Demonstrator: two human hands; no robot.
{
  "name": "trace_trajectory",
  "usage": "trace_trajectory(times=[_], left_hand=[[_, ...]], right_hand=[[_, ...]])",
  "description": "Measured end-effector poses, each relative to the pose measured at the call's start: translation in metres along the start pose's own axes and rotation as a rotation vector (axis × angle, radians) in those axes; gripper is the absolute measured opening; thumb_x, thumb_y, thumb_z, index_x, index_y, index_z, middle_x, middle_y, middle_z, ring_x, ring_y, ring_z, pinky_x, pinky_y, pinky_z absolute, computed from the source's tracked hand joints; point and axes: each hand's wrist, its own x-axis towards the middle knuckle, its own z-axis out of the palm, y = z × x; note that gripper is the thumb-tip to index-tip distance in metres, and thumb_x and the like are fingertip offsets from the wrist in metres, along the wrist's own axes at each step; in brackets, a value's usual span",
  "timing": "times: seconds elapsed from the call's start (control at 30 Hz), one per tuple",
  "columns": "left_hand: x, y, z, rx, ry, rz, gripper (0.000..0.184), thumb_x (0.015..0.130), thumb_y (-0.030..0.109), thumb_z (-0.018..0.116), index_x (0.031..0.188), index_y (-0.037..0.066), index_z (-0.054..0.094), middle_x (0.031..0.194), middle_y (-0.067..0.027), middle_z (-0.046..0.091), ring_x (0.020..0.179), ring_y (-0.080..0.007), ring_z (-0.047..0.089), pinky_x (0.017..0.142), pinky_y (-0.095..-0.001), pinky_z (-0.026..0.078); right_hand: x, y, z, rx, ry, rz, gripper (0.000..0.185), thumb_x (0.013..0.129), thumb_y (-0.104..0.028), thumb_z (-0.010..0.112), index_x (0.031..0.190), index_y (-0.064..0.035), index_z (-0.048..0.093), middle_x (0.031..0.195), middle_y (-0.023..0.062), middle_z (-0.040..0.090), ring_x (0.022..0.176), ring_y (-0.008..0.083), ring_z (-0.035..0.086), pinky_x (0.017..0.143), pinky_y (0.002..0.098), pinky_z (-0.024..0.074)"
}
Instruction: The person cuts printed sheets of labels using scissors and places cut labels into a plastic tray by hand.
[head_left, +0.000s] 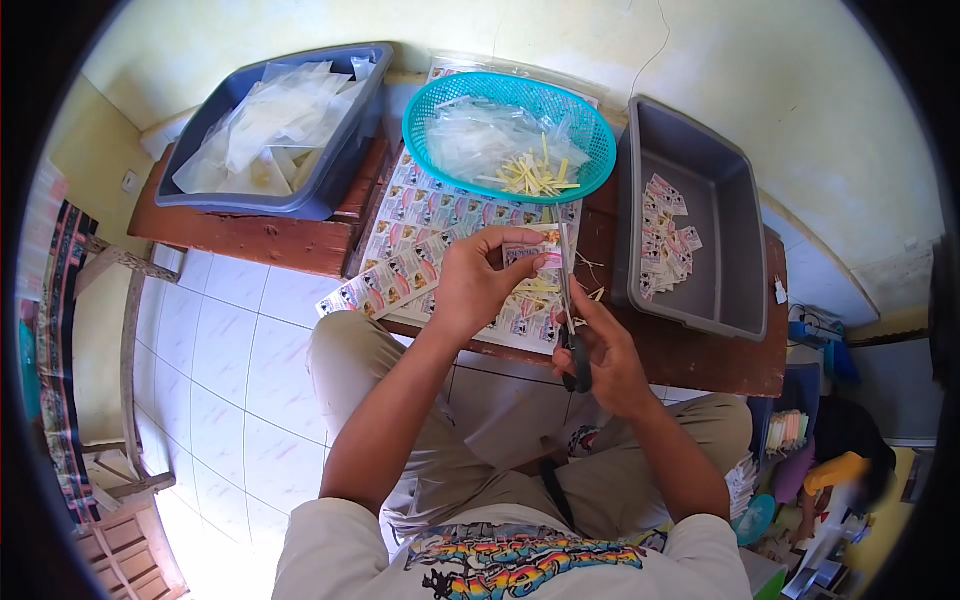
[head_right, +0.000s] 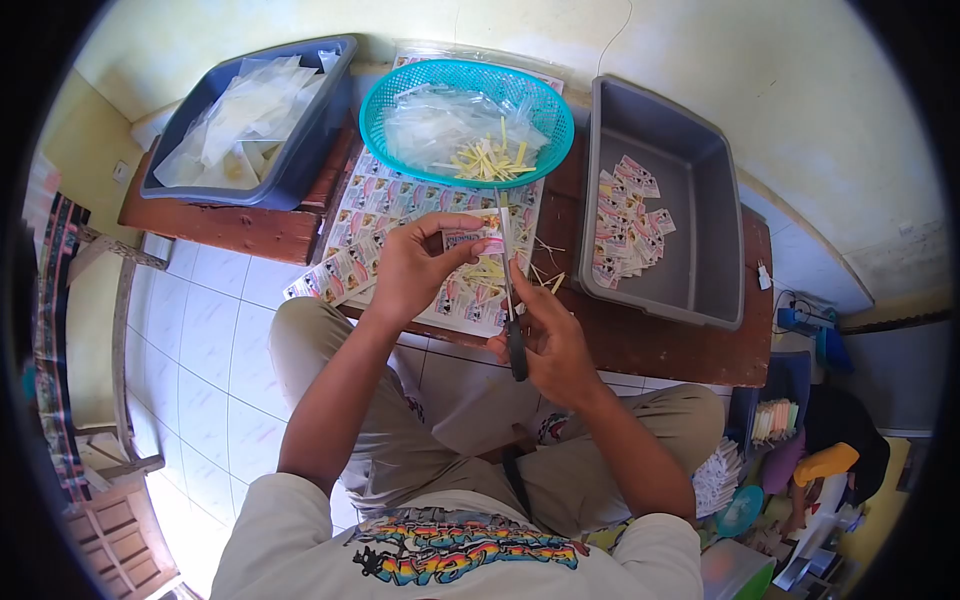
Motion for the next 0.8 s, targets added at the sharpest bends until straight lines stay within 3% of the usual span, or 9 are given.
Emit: trace_trajectory(times=[0.27, 0.57, 0.8], left_hand=[[-0.001, 0.004, -0.001, 0.041, 0.008, 0.0, 0.026, 0.093, 0.007, 0.083, 0.118, 0.001, 0.076, 0.1, -0.0051, 0.079, 0.084, -0.006, 0.069, 0.075, -0.0238, 0.057], [0.0, 0.0, -0.001, 0.017, -0.004, 0.023, 0.026, 0.094, 0.005, 0.082, 0.119, 0.0, 0.076, 0.108, -0.0079, 0.079, 0.09, -0.0084, 0.071, 0.08, -0.0257, 0.06], [-0.001, 0.002, -0.001, 0.046, 0.003, 0.012, 0.026, 0.093, 0.006, 0.082, 0.119, 0.001, 0.076, 0.103, -0.0064, 0.079, 0.088, -0.0072, 0.071, 0.077, -0.0253, 0.059]], right_hand=[[0.0, 0.001, 0.001, 0.005, -0.001, -0.019, 0.092, 0.092, 0.007, 0.077, 0.169, -0.0107, 0.029, 0.134, 0.007, 0.051, 0.097, 0.0097, 0.063, 0.079, 0.0246, 0.06], [0.0, 0.001, 0.002, 0.005, 0.001, -0.003, 0.091, 0.092, 0.006, 0.077, 0.169, -0.0118, 0.03, 0.129, 0.007, 0.051, 0.089, 0.0091, 0.062, 0.072, 0.0257, 0.0611], [0.0, 0.003, 0.002, 0.018, 0.001, -0.028, 0.091, 0.092, 0.005, 0.078, 0.168, -0.0101, 0.03, 0.128, 0.007, 0.051, 0.087, 0.009, 0.061, 0.069, 0.0261, 0.0603]])
